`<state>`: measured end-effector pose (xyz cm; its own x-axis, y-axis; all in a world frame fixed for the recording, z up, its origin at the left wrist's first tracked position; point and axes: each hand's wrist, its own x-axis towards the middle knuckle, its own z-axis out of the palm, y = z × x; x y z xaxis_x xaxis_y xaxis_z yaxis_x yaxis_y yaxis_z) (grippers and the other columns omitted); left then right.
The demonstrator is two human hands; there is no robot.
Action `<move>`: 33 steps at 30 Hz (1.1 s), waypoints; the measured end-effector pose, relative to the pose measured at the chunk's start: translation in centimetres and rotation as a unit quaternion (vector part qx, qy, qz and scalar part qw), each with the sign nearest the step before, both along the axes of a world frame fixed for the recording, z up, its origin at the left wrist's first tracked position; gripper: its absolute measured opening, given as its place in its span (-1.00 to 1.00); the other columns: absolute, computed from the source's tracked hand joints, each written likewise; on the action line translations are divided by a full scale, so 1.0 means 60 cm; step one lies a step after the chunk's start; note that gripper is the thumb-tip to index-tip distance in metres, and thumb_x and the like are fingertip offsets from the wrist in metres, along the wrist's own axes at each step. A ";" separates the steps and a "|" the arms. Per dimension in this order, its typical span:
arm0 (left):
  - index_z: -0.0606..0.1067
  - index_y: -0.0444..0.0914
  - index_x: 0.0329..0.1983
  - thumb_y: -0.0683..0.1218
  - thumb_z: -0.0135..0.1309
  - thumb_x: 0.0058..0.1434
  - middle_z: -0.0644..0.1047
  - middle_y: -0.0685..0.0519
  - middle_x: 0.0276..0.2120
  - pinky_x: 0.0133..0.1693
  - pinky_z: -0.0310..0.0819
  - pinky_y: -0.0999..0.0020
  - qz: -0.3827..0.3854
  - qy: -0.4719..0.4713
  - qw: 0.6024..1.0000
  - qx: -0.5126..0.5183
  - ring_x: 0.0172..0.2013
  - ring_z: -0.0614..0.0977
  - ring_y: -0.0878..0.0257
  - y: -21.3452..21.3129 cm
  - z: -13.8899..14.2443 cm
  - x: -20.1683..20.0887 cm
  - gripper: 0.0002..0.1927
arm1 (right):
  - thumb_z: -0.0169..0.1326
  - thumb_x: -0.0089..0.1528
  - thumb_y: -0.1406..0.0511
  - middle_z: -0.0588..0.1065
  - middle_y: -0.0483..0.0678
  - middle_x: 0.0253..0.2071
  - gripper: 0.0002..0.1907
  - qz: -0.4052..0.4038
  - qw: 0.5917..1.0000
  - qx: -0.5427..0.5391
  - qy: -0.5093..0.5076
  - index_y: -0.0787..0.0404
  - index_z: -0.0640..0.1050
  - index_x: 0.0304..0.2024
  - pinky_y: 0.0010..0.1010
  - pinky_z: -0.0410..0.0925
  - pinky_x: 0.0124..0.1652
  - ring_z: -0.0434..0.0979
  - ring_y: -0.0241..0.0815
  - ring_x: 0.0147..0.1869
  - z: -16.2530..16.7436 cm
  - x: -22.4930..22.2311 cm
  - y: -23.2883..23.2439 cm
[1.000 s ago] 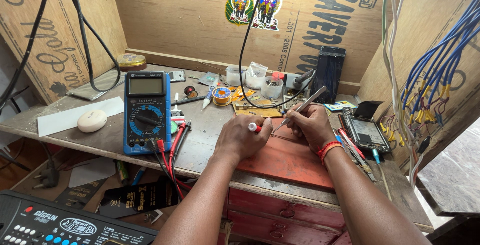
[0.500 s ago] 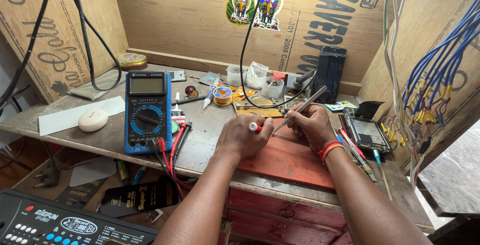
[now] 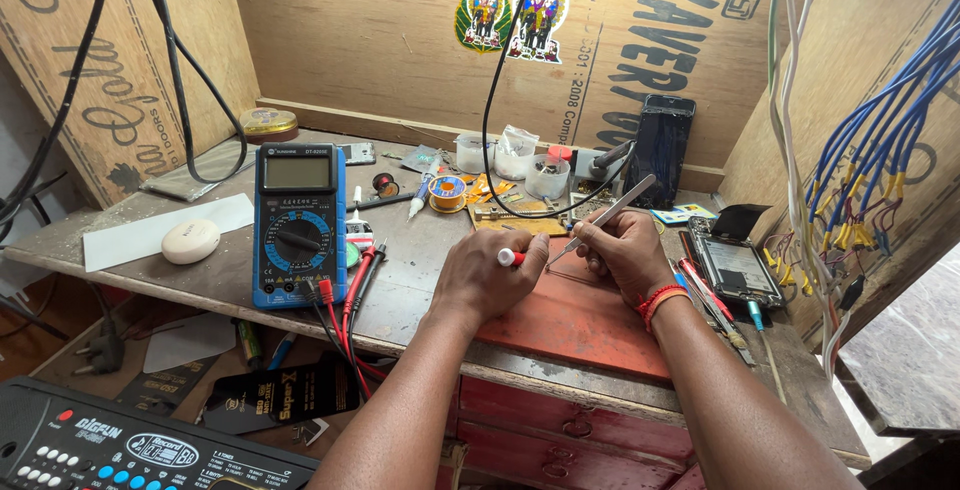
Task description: The person sits at an electronics repair workbench and solders a small circuit board, holding a soldering iron in one hand and solder wire in the other while working over a red mat. They steady the board, apply solder to its contacts, and at the end set the iron down and handle the board by hand.
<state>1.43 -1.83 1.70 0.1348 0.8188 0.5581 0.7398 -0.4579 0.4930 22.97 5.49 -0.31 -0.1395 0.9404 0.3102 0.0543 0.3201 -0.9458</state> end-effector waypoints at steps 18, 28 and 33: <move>0.64 -0.17 -0.44 0.17 -0.08 0.32 0.63 -0.12 -0.45 -0.21 0.54 -0.04 0.005 -0.003 1.000 0.002 -0.32 0.67 -0.13 -0.001 0.001 0.001 -0.56 | 0.22 0.19 0.33 0.51 -0.08 -0.53 -0.86 -0.004 1.000 -0.005 -0.001 0.31 0.60 -0.32 -0.56 0.25 -0.60 0.38 -0.40 -0.61 0.004 -0.002 -0.004; 0.65 -0.17 -0.44 0.16 -0.07 0.31 0.63 -0.13 -0.46 -0.23 0.54 -0.04 0.008 0.000 1.000 -0.003 -0.34 0.67 -0.13 -0.001 0.000 0.000 -0.56 | 0.21 0.21 0.34 0.50 -0.08 -0.54 -0.87 0.003 1.000 -0.001 0.010 0.32 0.59 -0.32 -0.55 0.24 -0.60 0.37 -0.39 -0.60 0.000 0.000 0.000; 0.65 -0.17 -0.45 0.16 -0.08 0.31 0.63 -0.13 -0.47 -0.22 0.55 -0.03 0.010 0.001 1.000 -0.006 -0.34 0.67 -0.13 0.000 0.001 0.001 -0.56 | 0.20 0.20 0.36 0.48 -0.08 -0.54 -0.88 0.018 0.999 -0.005 0.028 0.33 0.58 -0.33 -0.53 0.20 -0.61 0.34 -0.39 -0.61 -0.002 0.001 0.000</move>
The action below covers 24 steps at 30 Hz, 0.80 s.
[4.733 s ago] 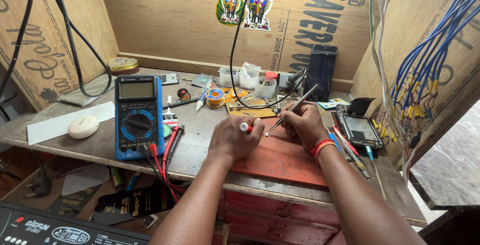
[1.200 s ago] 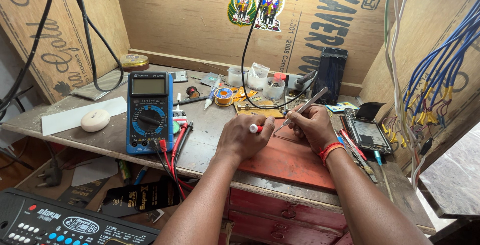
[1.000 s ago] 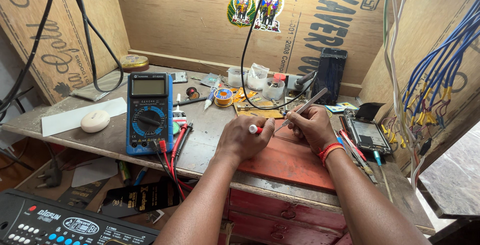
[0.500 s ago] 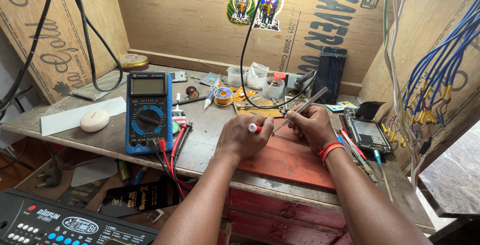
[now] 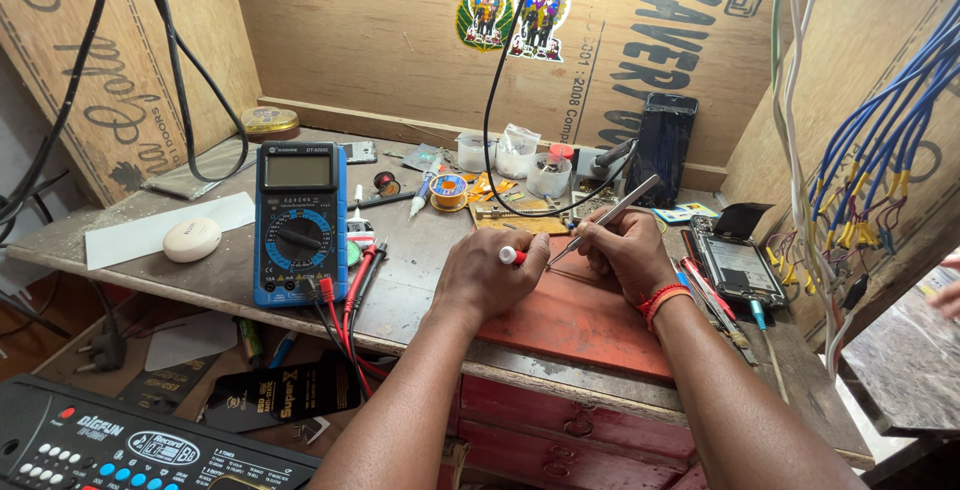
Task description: The person sits at an electronics repair workbench and solders a small circuit board, holding a soldering iron in one hand and solder wire in the other while working over a red mat. They steady the board, apply solder to its contacts, and at the end set the iron down and handle the board by hand.
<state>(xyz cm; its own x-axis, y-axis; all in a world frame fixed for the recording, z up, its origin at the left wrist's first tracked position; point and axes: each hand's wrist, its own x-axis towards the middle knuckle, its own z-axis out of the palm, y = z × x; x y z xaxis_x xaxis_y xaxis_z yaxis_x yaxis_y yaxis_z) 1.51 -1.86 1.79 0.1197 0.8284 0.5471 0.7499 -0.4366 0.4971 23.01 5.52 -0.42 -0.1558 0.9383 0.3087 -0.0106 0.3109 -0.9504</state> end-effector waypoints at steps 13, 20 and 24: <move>0.65 -0.17 -0.45 0.16 -0.07 0.31 0.63 -0.13 -0.46 -0.22 0.55 -0.03 -0.001 -0.004 1.000 -0.006 -0.34 0.67 -0.12 0.000 0.001 -0.001 -0.56 | 0.19 0.20 0.37 0.48 -0.08 -0.56 -0.90 -0.001 1.000 -0.007 -0.001 0.31 0.59 -0.34 -0.53 0.20 -0.62 0.35 -0.38 -0.62 -0.002 0.001 0.003; 0.65 -0.15 -0.44 0.16 -0.07 0.31 0.63 -0.13 -0.46 -0.23 0.54 -0.04 0.000 -0.004 1.000 0.001 -0.34 0.67 -0.13 0.002 -0.002 -0.001 -0.57 | 0.19 0.18 0.38 0.48 -0.08 -0.57 -0.91 -0.008 1.000 -0.006 0.002 0.31 0.58 -0.35 -0.53 0.20 -0.62 0.34 -0.38 -0.62 -0.003 0.003 0.005; 0.66 -0.14 -0.41 0.17 -0.07 0.31 0.63 -0.13 -0.46 -0.23 0.54 -0.05 0.003 -0.004 1.000 0.000 -0.34 0.67 -0.14 0.004 -0.004 -0.001 -0.58 | 0.18 0.18 0.37 0.47 -0.09 -0.57 -0.91 -0.008 1.000 0.001 0.012 0.30 0.57 -0.36 -0.54 0.19 -0.62 0.34 -0.39 -0.62 -0.004 0.002 0.003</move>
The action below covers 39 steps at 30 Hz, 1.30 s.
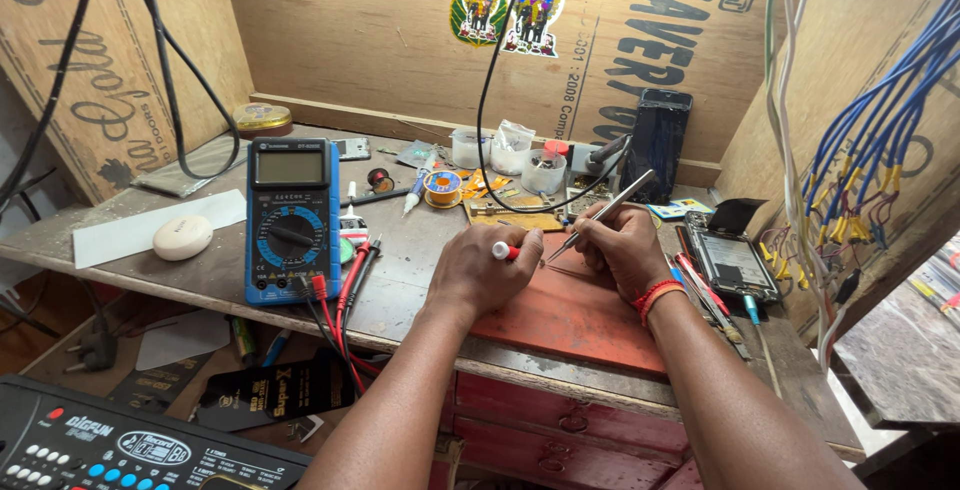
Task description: The person sits at an electronics repair workbench and solders a small circuit board, holding a soldering iron in one hand and solder wire in the other while working over a red mat. They steady the board, apply solder to its contacts, and at the end set the iron down and handle the board by hand.
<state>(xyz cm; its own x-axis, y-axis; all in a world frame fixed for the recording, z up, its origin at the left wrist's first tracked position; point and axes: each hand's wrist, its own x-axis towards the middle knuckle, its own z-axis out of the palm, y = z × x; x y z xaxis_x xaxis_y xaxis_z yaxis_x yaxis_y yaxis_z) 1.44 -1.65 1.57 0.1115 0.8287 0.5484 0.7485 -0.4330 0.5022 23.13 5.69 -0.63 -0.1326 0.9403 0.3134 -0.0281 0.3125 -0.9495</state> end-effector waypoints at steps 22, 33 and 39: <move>0.65 -0.16 -0.43 0.18 -0.06 0.30 0.63 -0.16 -0.45 -0.19 0.53 -0.06 0.008 0.003 1.000 -0.004 -0.31 0.66 -0.15 0.002 0.000 -0.007 -0.57 | 0.13 0.19 0.37 0.48 -0.08 -0.58 -0.89 0.007 1.000 0.007 0.015 0.31 0.58 -0.39 -0.56 0.19 -0.63 0.35 -0.39 -0.64 0.000 -0.008 -0.001; 0.65 -0.13 -0.42 0.20 -0.08 0.31 0.62 -0.18 -0.45 -0.22 0.52 -0.08 0.022 -0.021 1.000 0.010 -0.33 0.65 -0.20 0.004 -0.004 -0.005 -0.56 | 0.13 0.18 0.36 0.49 -0.09 -0.57 -0.91 -0.007 1.000 0.008 0.021 0.29 0.58 -0.38 -0.54 0.21 -0.63 0.37 -0.38 -0.63 -0.003 -0.009 0.003; 0.64 -0.16 -0.43 0.21 -0.16 0.35 0.62 -0.18 -0.43 -0.18 0.51 -0.08 0.020 -0.012 1.000 0.016 -0.31 0.63 -0.21 0.001 -0.004 -0.007 -0.50 | 0.05 0.23 0.36 0.44 -0.09 -0.60 -0.84 0.006 1.000 0.008 0.020 0.32 0.58 -0.40 -0.53 0.16 -0.64 0.30 -0.37 -0.65 -0.003 -0.003 0.000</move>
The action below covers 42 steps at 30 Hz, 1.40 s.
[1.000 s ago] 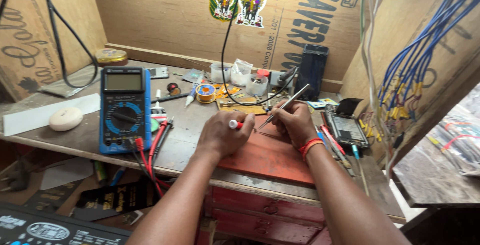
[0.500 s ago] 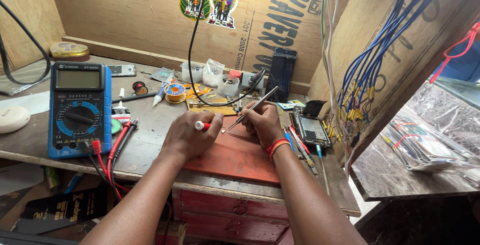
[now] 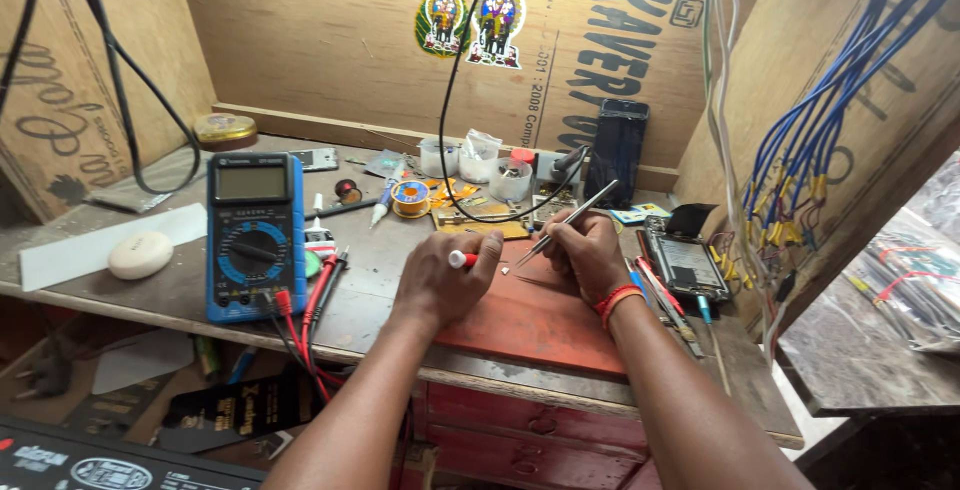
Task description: The person sits at an electronics repair workbench and solders a small circuit board, holding a soldering iron in one hand and solder wire in the other while working over a red mat. They steady the board, apply solder to its contacts, and at the end set the iron down and handle the board by hand.
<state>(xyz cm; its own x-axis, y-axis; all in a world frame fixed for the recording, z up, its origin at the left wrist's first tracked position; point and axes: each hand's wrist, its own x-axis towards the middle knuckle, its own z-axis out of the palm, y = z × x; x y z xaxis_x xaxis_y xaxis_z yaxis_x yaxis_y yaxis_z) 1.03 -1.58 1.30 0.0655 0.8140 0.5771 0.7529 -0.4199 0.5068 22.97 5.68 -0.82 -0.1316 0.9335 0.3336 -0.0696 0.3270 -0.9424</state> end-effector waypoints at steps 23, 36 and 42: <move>0.60 -0.17 -0.50 0.10 -0.10 0.29 0.62 -0.16 -0.45 -0.20 0.53 -0.06 -0.007 0.007 1.000 -0.017 -0.34 0.64 -0.18 0.008 -0.004 0.004 -0.60 | 0.04 0.23 0.34 0.51 -0.09 -0.55 -0.82 0.006 0.997 0.007 -0.077 0.29 0.62 -0.39 -0.52 0.23 -0.58 0.37 -0.38 -0.59 -0.007 0.004 0.008; 0.62 -0.17 -0.46 0.11 -0.11 0.29 0.62 -0.17 -0.42 -0.17 0.52 -0.08 0.012 -0.003 1.000 -0.019 -0.31 0.64 -0.19 0.011 -0.008 0.007 -0.59 | 0.06 0.25 0.33 0.53 -0.08 -0.53 -0.83 0.003 0.997 0.014 -0.069 0.29 0.62 -0.36 -0.52 0.24 -0.58 0.38 -0.38 -0.59 -0.003 0.001 0.005; 0.63 -0.16 -0.45 0.13 -0.09 0.29 0.62 -0.17 -0.40 -0.16 0.52 -0.08 0.020 -0.004 1.000 -0.021 -0.29 0.64 -0.20 0.015 -0.009 0.007 -0.60 | 0.06 0.26 0.32 0.53 -0.08 -0.53 -0.82 0.001 0.997 0.013 -0.070 0.29 0.61 -0.37 -0.53 0.24 -0.58 0.38 -0.38 -0.59 -0.001 0.000 0.005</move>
<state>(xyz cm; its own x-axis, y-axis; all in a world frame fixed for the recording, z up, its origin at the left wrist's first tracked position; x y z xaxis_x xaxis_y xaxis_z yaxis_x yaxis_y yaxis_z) 1.45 -0.70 0.76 0.0278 0.8398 0.5423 0.7643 -0.3675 0.5300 23.00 5.95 -0.85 -0.1814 0.9241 0.3363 0.0616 0.3519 -0.9340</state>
